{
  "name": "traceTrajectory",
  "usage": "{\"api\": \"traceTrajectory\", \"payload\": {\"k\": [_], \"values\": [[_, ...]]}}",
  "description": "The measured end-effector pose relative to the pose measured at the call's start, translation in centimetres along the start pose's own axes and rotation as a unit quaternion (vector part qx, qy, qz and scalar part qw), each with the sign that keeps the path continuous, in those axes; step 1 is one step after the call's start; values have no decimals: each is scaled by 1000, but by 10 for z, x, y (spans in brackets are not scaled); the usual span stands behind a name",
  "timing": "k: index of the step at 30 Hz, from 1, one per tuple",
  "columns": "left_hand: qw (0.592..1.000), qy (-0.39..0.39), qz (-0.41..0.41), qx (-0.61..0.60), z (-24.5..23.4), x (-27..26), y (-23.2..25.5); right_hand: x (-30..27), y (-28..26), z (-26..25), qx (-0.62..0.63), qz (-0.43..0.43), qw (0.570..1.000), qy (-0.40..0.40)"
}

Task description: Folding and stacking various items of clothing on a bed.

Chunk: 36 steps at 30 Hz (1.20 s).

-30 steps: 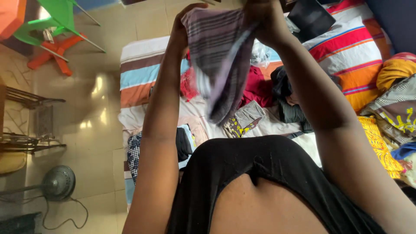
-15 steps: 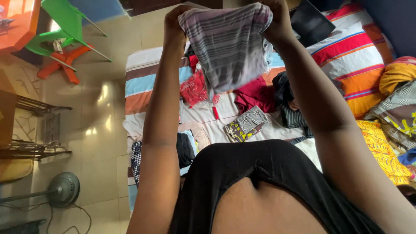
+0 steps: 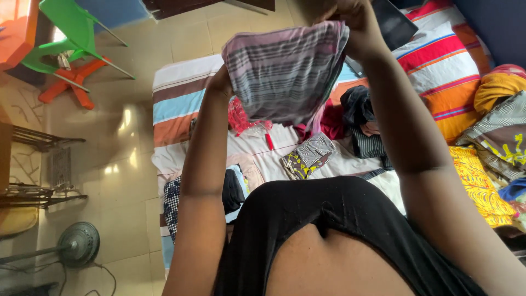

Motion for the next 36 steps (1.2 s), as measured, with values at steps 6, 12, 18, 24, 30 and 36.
{"api": "traceTrajectory", "payload": {"k": [6,12,18,24,30,36], "values": [[980,124,-9,154,-3,-2,6,-40,54,-13,215,210,930,210],[752,163,336,543,58,-20,52,-52,64,0,338,302,882,131],[979,192,72,18,108,-33,28,-112,96,5,240,258,907,231],[973,209,69,-73,74,-37,25,-215,149,74,430,318,764,361],[947,-3,127,-294,85,-78,41,-245,131,58,457,370,794,156],[981,15,108,-163,100,-93,16,-199,98,72,399,461,717,339]]}}
Point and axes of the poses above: each hand's wrist, its own x-axis towards the middle knuckle, its own z-axis out of the palm, y = z × x, the point moved 3 cm from there along x, towards the middle knuckle, and after that the axes turned 7 degrees about -z, right-handed, at the moved point
